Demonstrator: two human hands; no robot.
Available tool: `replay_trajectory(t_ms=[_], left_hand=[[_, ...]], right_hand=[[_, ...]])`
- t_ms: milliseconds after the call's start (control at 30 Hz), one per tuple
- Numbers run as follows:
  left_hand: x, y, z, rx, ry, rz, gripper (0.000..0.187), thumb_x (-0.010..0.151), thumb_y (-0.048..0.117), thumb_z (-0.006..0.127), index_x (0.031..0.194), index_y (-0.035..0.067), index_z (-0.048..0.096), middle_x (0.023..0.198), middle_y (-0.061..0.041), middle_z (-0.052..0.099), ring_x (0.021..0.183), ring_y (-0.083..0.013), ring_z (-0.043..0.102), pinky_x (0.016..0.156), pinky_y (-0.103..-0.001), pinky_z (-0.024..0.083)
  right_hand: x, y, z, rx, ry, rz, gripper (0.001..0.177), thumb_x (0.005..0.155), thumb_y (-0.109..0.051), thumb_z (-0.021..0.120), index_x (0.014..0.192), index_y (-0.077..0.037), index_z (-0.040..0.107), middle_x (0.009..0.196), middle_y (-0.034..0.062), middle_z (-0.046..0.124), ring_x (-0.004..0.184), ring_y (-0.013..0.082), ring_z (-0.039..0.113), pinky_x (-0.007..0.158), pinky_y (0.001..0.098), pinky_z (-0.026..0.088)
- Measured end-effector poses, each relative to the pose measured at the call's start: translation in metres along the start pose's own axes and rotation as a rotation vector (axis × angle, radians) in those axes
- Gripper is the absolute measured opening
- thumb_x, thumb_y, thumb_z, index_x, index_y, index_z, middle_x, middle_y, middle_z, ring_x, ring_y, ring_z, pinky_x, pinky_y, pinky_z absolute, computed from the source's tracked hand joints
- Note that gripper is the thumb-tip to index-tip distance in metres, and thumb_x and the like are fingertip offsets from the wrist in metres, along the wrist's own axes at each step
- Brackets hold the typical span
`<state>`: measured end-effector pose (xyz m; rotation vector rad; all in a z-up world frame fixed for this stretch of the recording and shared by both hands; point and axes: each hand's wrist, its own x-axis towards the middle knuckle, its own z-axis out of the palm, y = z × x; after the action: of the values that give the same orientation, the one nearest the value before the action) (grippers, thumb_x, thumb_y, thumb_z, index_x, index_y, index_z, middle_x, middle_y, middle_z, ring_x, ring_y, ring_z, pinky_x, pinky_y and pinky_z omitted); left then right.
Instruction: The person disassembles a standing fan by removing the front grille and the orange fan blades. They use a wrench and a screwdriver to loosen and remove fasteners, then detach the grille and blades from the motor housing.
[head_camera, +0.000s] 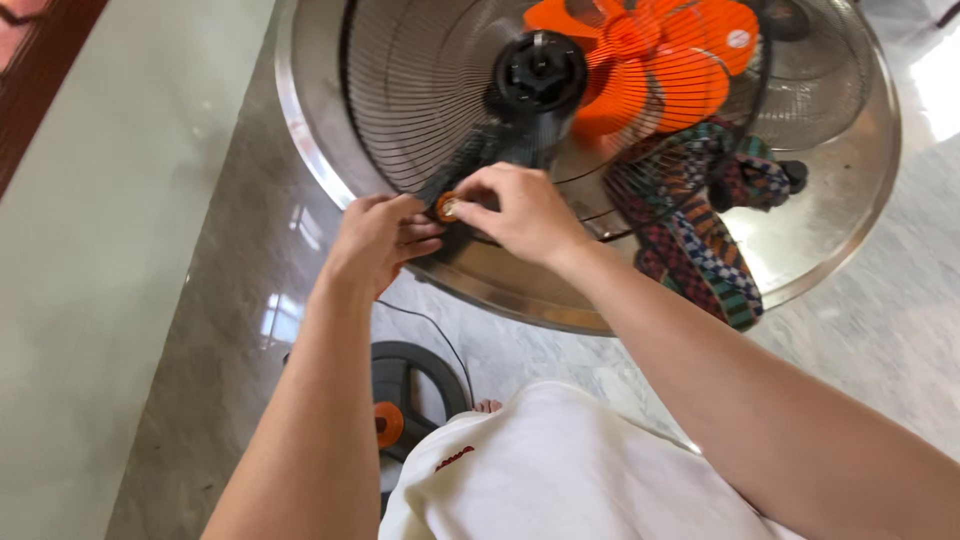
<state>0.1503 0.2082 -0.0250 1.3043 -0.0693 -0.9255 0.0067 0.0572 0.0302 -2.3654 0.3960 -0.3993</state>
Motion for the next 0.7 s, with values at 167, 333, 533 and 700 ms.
replay_trajectory(t_ms=[167, 333, 533, 700], left_hand=[[0.002, -0.009, 0.005, -0.056, -0.061, 0.009, 0.016, 0.091, 0.013, 0.061, 0.086, -0.001, 0.066, 0.074, -0.007, 0.065, 0.062, -0.0172, 0.066, 0.060, -0.034, 0.061], [0.009, -0.012, 0.001, -0.109, -0.042, 0.019, 0.013, 0.089, 0.011, 0.063, 0.082, -0.001, 0.065, 0.071, -0.005, 0.062, 0.061, -0.0164, 0.065, 0.062, -0.034, 0.063], [0.018, -0.019, 0.006, -0.082, 0.066, 0.037, 0.012, 0.084, 0.013, 0.066, 0.084, 0.002, 0.062, 0.073, -0.003, 0.061, 0.062, -0.0145, 0.062, 0.059, -0.032, 0.058], [0.010, -0.011, 0.013, -0.079, 0.121, 0.019, 0.017, 0.080, 0.015, 0.064, 0.088, 0.000, 0.064, 0.072, -0.004, 0.064, 0.063, -0.0166, 0.067, 0.059, -0.032, 0.061]], right_hand=[[0.006, -0.008, 0.031, -0.148, -0.126, -0.107, 0.043, 0.087, -0.034, 0.075, 0.119, -0.006, 0.072, 0.115, 0.0152, 0.072, 0.109, 0.0321, 0.067, 0.091, 0.0414, 0.052], [0.002, -0.015, 0.033, -0.237, -0.008, -0.199, 0.033, 0.087, -0.023, 0.072, 0.116, -0.007, 0.072, 0.120, 0.0131, 0.071, 0.110, 0.0328, 0.066, 0.091, 0.0424, 0.053], [-0.046, -0.010, 0.033, -0.140, -0.040, -0.433, 0.016, 0.095, -0.023, 0.072, 0.093, -0.007, 0.071, 0.096, 0.0071, 0.073, 0.085, 0.0192, 0.070, 0.078, 0.0337, 0.058], [-0.073, 0.080, 0.056, -0.175, -0.317, 0.078, 0.017, 0.085, -0.027, 0.070, 0.095, -0.014, 0.077, 0.098, 0.0094, 0.075, 0.091, 0.0251, 0.071, 0.079, 0.0402, 0.056]])
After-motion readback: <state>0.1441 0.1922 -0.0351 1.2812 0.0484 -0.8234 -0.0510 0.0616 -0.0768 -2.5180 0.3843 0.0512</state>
